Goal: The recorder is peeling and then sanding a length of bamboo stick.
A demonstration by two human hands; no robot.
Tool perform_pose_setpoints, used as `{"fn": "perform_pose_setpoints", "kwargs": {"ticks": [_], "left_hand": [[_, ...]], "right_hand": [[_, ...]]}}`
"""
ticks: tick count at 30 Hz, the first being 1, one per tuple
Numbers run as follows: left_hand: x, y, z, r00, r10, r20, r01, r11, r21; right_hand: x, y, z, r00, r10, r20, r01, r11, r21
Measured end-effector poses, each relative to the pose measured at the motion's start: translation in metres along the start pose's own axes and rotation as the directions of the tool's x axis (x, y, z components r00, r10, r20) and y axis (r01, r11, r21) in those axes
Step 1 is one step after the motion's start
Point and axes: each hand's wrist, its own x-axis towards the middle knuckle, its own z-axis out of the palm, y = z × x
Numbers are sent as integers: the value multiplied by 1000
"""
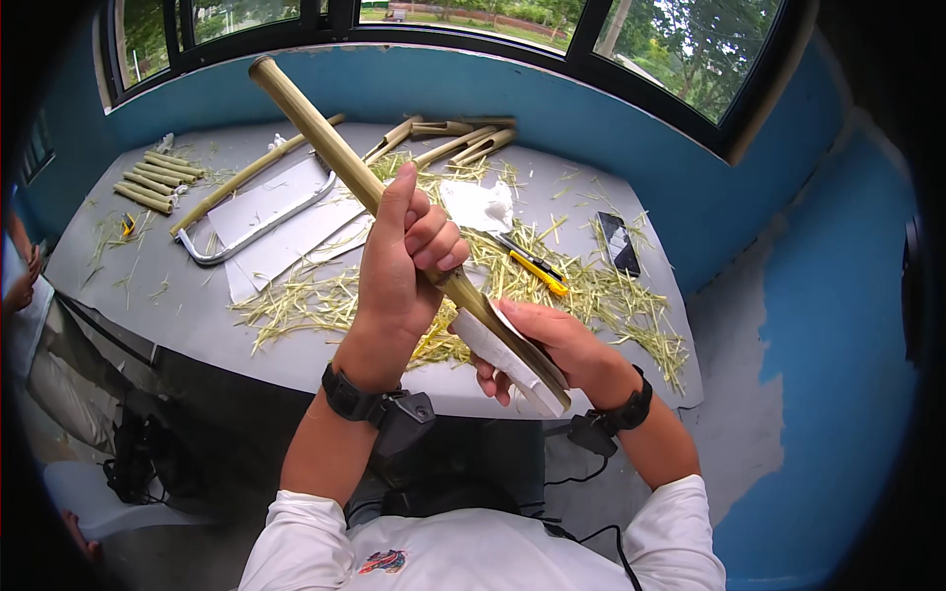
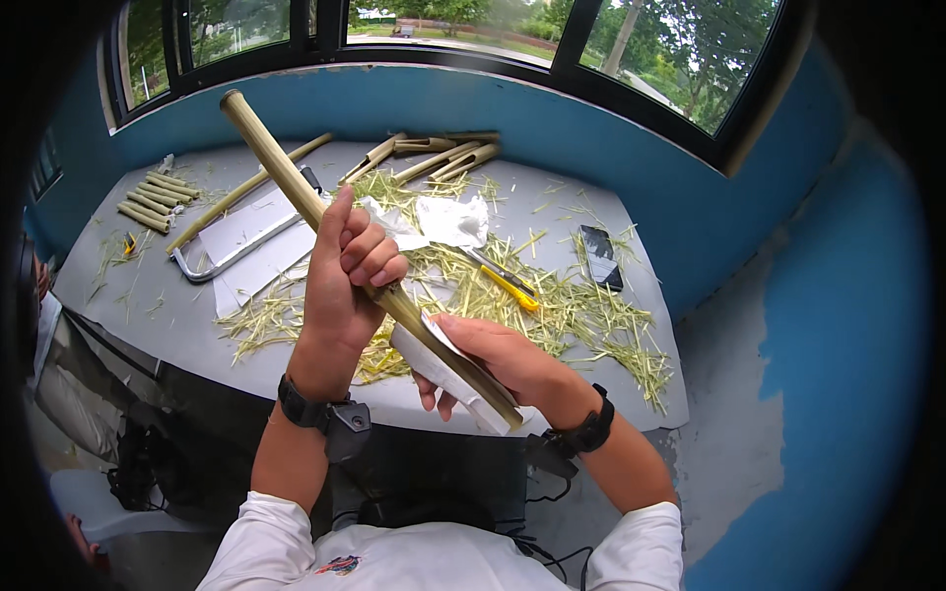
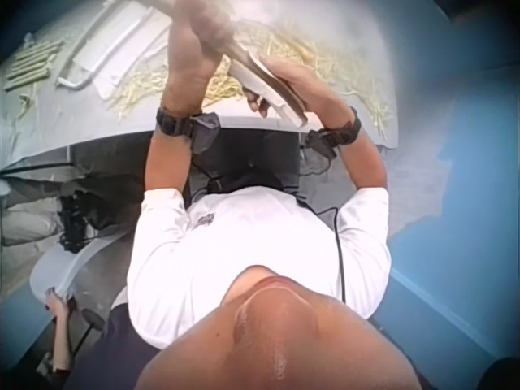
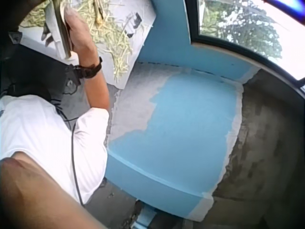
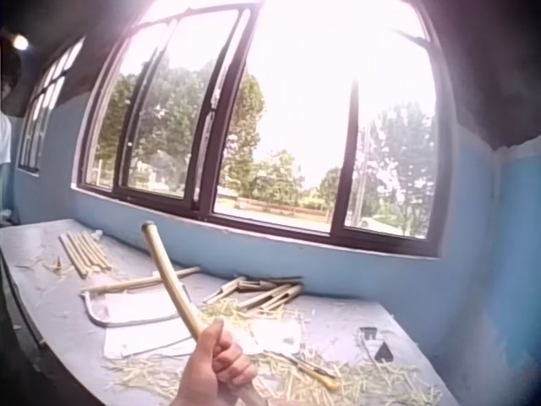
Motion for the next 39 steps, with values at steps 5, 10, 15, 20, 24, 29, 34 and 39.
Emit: {"fn": "perform_pose_setpoints", "kwargs": {"ticks": [5,10,15,20,24,29,34,39], "left_hand": [[2,1,-5,998,-32,62,35,998,-49],[3,1,-10,997,-8,76,11,999,-34],[-2,-6,-11,991,130,-17,-126,983,131],[-12,-21,7,957,269,-106,-242,945,219],[-10,-7,2,996,77,-47,-72,991,112],[-4,17,-25,911,-104,398,135,990,-51],[-4,15,-21,944,-55,326,40,998,51],[-6,4,-10,993,107,44,-113,979,168]], "right_hand": [[-2,-4,7,989,105,107,-116,988,99],[3,-3,6,996,87,-33,-91,983,-161],[22,16,28,772,-614,-165,-6,253,-968],[37,24,27,599,-795,-102,-79,68,-995],[23,14,16,842,-505,-192,108,506,-856],[9,2,17,999,47,-2,-46,981,-188],[10,7,26,988,-95,-124,31,896,-442],[26,32,37,709,-673,-210,-124,173,-977]]}}
